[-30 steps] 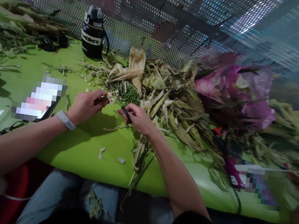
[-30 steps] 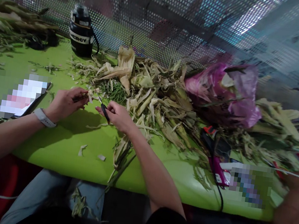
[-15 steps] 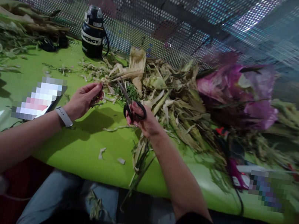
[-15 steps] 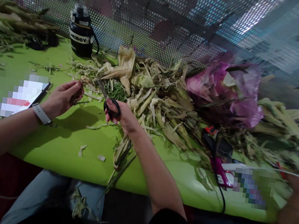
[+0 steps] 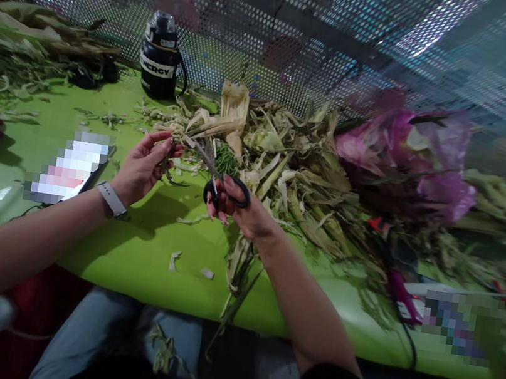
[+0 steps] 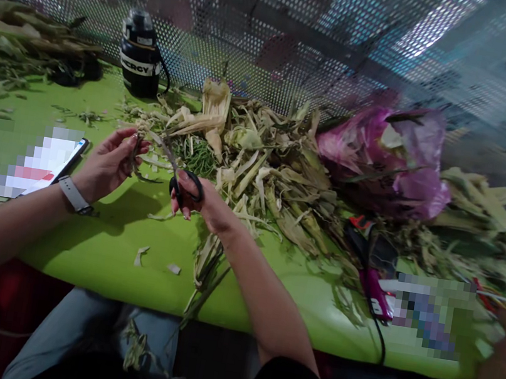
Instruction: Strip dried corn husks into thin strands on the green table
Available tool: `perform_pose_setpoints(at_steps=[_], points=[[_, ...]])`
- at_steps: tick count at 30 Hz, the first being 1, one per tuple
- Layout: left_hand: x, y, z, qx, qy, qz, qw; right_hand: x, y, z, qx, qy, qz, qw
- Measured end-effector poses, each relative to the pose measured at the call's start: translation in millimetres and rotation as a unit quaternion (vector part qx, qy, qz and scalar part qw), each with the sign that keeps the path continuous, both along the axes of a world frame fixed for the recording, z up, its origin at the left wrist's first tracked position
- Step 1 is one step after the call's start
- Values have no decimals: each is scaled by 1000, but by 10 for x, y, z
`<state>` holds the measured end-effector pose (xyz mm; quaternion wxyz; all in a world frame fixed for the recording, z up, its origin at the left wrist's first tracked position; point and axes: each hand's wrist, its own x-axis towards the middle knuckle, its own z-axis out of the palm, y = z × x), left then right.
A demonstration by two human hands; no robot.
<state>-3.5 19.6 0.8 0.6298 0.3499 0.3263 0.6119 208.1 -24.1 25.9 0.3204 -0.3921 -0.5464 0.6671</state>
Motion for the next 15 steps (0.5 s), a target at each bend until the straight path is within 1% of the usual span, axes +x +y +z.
perform_pose_setpoints(at_steps=[2, 5, 10, 15], points=[[-5, -3, -8, 0, 11, 2, 1000, 8, -9, 13, 13, -6, -5, 1000], [-12, -13, -22, 7, 28, -6, 1000, -12, -17, 27, 23, -43, -5, 999], [-22, -23, -55, 50, 68, -24, 996, -47, -4, 34, 29, -65, -31, 997], [-17, -25, -74, 74, 73, -20, 994, -59, -3, 15, 39, -87, -27, 995]])
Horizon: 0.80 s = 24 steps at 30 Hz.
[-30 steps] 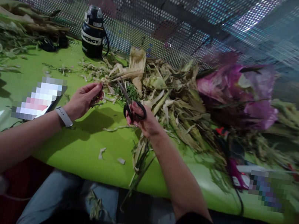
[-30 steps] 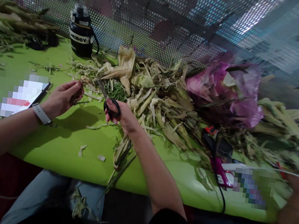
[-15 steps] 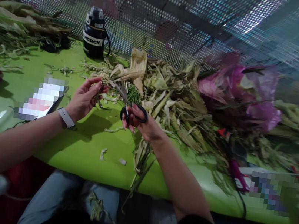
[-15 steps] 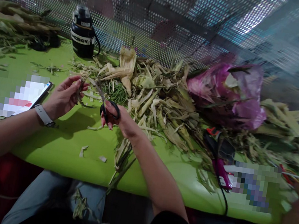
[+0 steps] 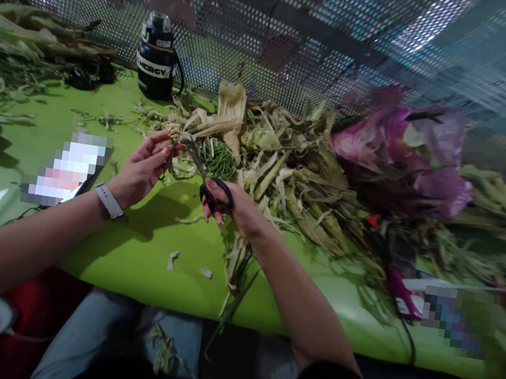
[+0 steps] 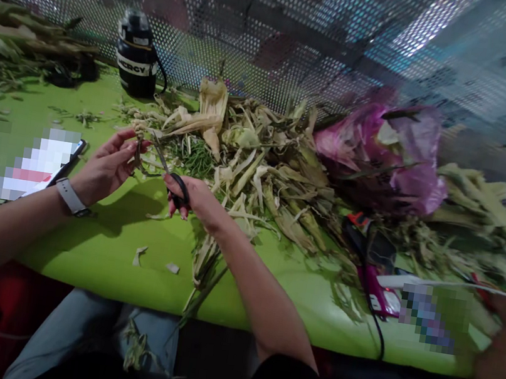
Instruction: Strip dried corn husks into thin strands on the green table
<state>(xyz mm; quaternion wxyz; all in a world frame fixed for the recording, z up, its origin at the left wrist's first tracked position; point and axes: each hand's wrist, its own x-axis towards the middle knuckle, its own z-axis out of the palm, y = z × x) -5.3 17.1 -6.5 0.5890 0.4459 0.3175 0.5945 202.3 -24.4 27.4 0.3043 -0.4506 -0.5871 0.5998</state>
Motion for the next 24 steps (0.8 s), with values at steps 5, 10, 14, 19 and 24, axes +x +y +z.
perform_pose_setpoints(at_steps=[5, 10, 14, 19, 24], points=[[46, -46, -11, -15, -16, -52, 998, -45, -4, -10, 29, 8, -19, 999], [84, -68, -43, -34, -45, -96, 994, -53, 1, -2, 48, -2, -32, 998], [72, -62, -53, -36, -50, -90, 994, -21, 20, -15, 53, -21, -35, 998], [51, -63, -41, -45, -27, -78, 996, 2, 25, -2, 58, -37, -40, 997], [53, -66, -34, -46, -38, -76, 995, -16, 6, 39, 61, -52, -57, 995]])
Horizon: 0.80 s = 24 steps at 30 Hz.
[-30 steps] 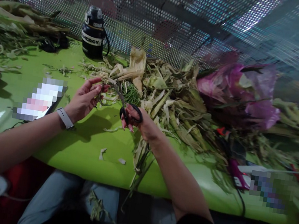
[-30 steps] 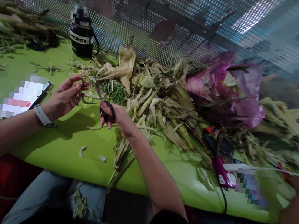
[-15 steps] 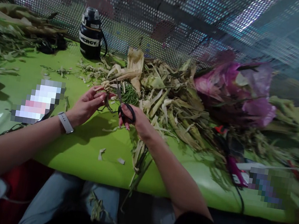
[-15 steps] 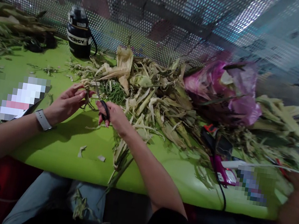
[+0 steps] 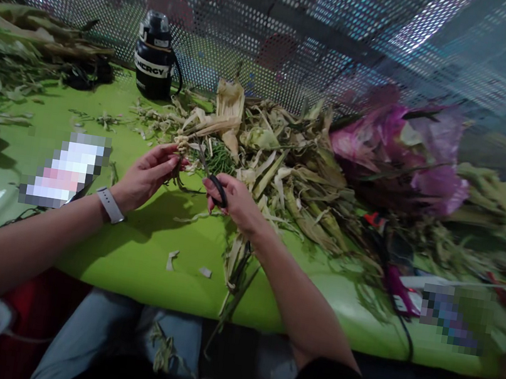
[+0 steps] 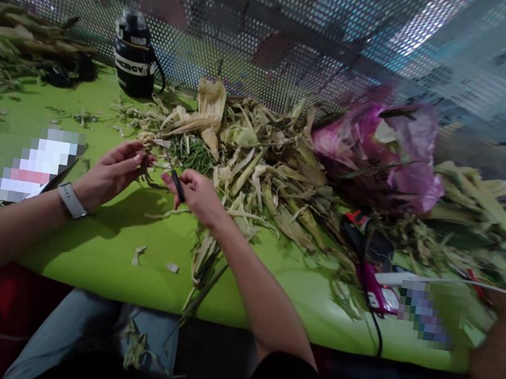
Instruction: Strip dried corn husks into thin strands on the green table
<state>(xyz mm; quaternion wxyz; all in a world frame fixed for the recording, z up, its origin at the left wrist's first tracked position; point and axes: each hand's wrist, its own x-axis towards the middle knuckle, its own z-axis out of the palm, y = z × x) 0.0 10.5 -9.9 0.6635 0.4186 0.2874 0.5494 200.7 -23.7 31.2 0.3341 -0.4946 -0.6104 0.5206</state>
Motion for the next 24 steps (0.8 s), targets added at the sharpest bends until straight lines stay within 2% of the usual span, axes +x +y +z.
perform_pose_setpoints(at_steps=[14, 24], points=[[-22, 30, -11, 21, 23, 17, 999, 14, 34, -23, 3, -6, -14, 1000], [-28, 52, -22, 8, 15, 18, 1000, 19, 33, -40, 23, -5, -27, 999]])
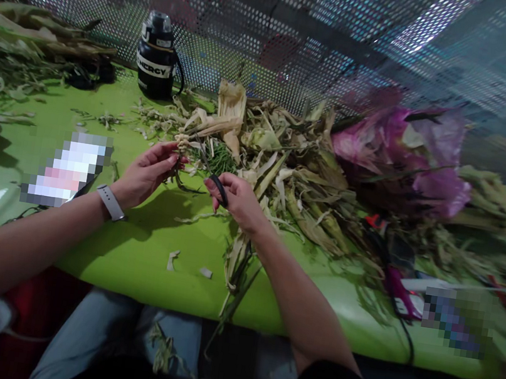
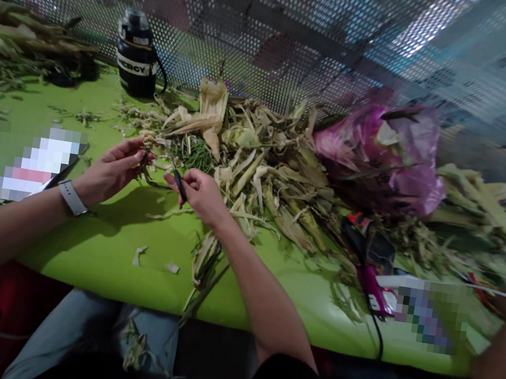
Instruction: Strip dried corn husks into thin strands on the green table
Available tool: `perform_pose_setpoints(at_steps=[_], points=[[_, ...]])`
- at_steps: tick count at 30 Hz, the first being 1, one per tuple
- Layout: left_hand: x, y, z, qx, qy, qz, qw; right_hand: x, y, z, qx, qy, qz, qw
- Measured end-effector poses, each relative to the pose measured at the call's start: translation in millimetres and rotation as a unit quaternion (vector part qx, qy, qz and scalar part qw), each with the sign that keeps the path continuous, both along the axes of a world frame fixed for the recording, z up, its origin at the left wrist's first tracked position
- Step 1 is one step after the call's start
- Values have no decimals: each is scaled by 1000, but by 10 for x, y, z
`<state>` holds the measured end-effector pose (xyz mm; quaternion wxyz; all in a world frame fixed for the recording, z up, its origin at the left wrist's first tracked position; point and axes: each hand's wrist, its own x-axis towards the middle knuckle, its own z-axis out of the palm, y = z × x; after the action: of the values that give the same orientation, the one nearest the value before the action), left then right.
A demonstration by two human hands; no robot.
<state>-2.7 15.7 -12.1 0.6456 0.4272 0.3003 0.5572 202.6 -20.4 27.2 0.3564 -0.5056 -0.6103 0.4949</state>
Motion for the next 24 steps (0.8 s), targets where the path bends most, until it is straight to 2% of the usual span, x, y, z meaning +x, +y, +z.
perform_pose_setpoints(at_steps=[7, 9, 15, 24], points=[[-10, 38, -7, -5, -17, 13, 1000, 1, 5, 3, 14, 34, -25, 999], [-7, 41, -6, 0, -33, 12, 999, -2, -33, 16, 4, 50, -6, 999], [-4, 28, 0, -8, -66, -3, 998, -50, -153, 49, -65, 31, 117, 991], [-21, 58, -11, -9, -84, 21, 996, -100, -208, 96, -79, -37, 108, 990]])
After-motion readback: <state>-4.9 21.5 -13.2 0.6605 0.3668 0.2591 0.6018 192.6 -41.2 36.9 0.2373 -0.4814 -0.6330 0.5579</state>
